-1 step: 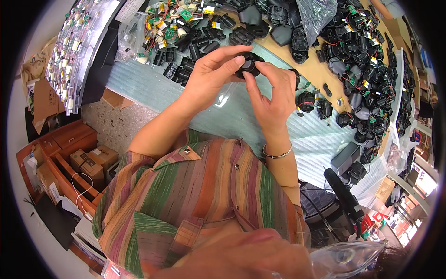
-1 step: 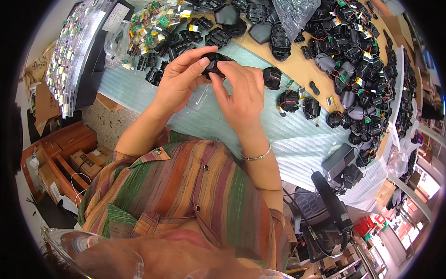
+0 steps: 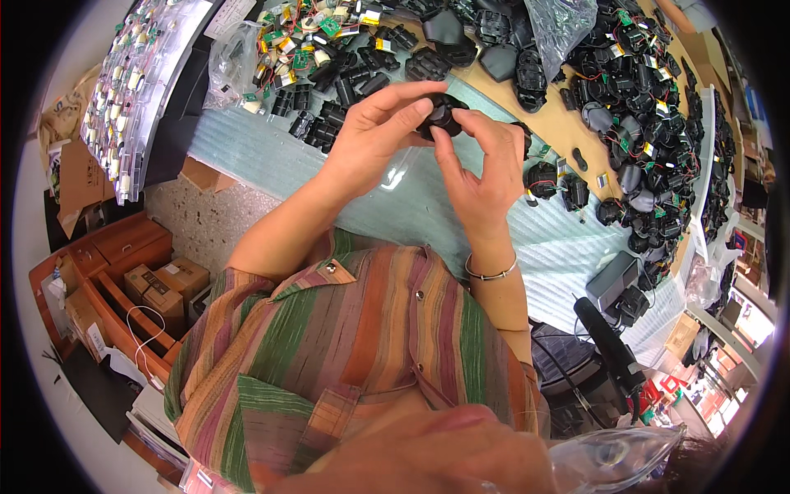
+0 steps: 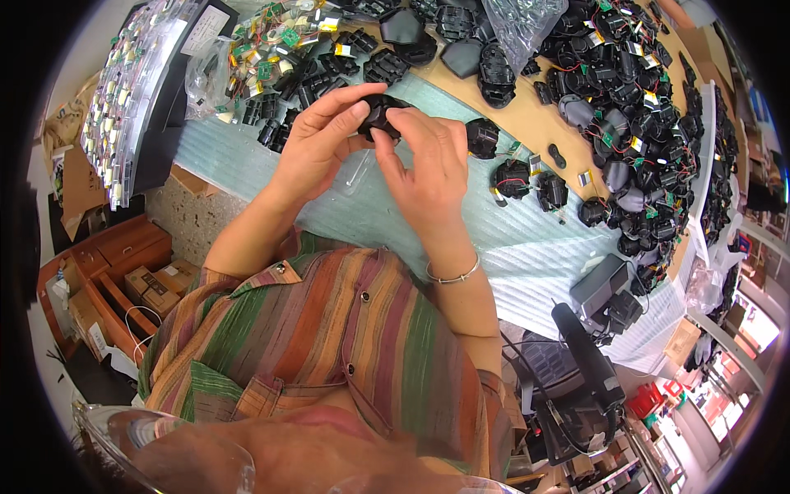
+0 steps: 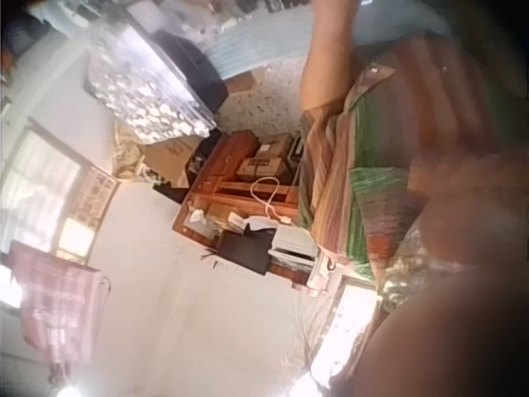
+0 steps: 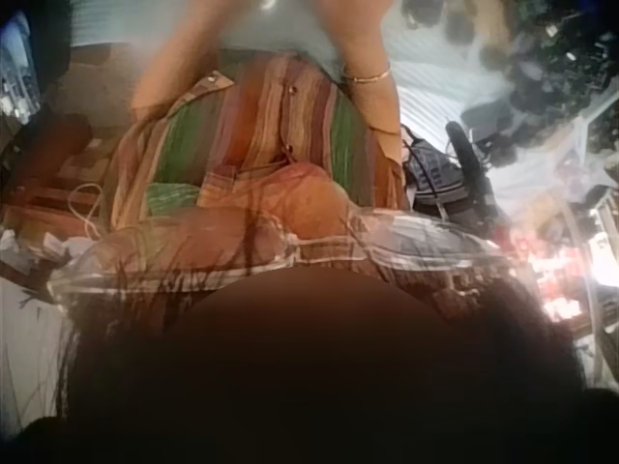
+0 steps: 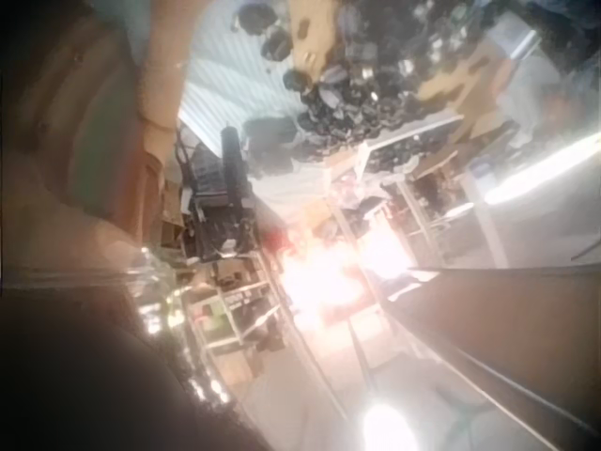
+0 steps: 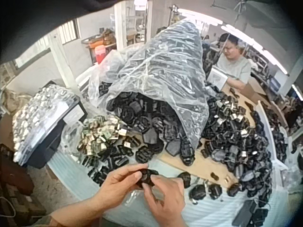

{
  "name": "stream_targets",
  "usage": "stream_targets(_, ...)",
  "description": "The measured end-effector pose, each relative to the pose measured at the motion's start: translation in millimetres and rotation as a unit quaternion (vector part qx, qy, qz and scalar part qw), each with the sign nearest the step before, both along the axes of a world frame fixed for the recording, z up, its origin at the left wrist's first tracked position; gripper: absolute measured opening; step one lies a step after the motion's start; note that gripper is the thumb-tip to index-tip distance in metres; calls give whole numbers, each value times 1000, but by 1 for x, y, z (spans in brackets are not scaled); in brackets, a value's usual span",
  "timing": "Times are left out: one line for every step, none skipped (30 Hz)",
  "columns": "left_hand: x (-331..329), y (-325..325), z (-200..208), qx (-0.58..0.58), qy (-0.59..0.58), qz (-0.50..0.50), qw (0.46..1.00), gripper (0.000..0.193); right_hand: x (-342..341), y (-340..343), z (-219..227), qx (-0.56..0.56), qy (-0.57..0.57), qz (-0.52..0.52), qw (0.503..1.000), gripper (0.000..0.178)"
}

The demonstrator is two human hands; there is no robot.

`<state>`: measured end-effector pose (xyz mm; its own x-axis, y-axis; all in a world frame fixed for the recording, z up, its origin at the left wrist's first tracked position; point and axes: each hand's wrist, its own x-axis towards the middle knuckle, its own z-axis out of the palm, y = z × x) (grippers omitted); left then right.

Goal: The person assembles small electronic components by hand at a workbench. They pick up black plastic housings and small circuit boards, insert the boards into the housings, and place the assembled units on the table. The person also handles a clear plastic tray of components and puts on glasses during the process.

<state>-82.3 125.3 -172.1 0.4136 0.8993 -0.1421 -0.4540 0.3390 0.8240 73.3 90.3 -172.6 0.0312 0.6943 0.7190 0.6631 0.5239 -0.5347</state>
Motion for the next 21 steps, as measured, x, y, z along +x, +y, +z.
stream_targets(0, -1, 0, -8, -18, -3, 1000, 32, 0, 0, -2, 5, 2, -2, 1000, 44)
stream_targets(0, -2, 2, -5, -14, 1, 1000, 33, 0, 0, -4, 10, 3, -4, 1000, 44)
stream_targets(1, -3, 3, -3, -13, 5, 1000, 34, 1, 1, -5, 14, 3, -7, 1000, 44)
stream_targets(2, -4, 4, 0, -11, 9, 1000, 34, 1, 2, -5, 29, -7, -5, 1000, 44)
stream_targets(4, -5, 4, 28, 3, 8, 1000, 34, 1, 3, -5, 44, -16, -4, 999, 45)
stream_targets(5, -6, 3, 56, 19, 6, 998, 35, 1, 4, -5, 59, -25, -3, 998, 45)
stream_targets(5, -7, 2, 84, 35, 5, 996, 35, 2, 4, -5, 57, -33, -4, 998, 45)
stream_targets(5, -7, 1, 109, 53, 5, 993, 35, 3, 3, -5, 56, -41, -4, 998, 45)
stream_targets(4, -7, 0, 134, 70, 4, 988, 35, 4, 3, -4, 55, -50, -7, 997, 44)
stream_targets(3, -6, 0, 160, 88, 3, 983, 35, 3, 2, -1, 20, -16, -11, 1000, 44)
stream_targets(3, -6, 0, 165, 78, 7, 983, 35, 2, 3, 5, -14, 18, -16, 1000, 44)
stream_targets(2, -6, 2, 170, 67, 11, 983, 36, 3, 3, 6, -55, 63, 9, 996, 44)
stream_targets(2, -6, 3, 176, 57, 15, 983, 36, 4, 4, 6, -94, 108, 29, 989, 45)
stream_targets(-1, -6, 3, 195, 74, 15, 978, 37, 9, 6, 0, -139, 164, 78, 973, 45)
stream_targets(-3, -4, 2, 215, 90, 12, 972, 37, 13, 6, -3, -182, 220, 124, 950, 45)
stream_targets(-4, -4, 1, 234, 105, 8, 966, 38, 13, 5, -4, -193, 217, 133, 948, 46)
stream_targets(-3, -5, 1, 249, 115, 28, 961, 36, 11, 3, -4, -189, 221, 125, 949, 46)
stream_targets(-1, -9, 0, 263, 124, 48, 956, 35, 7, 0, -5, -187, 225, 117, 949, 45)
stream_targets(0, -12, 0, 277, 133, 67, 949, 34, 3, -3, -6, -184, 229, 108, 950, 44)
stream_targets(0, -12, -1, 274, 131, 67, 950, 34, 2, -2, -5, -164, 211, 93, 959, 42)
stream_targets(1, -11, -1, 272, 128, 66, 951, 34, 2, -1, -4, -159, 207, 92, 961, 42)
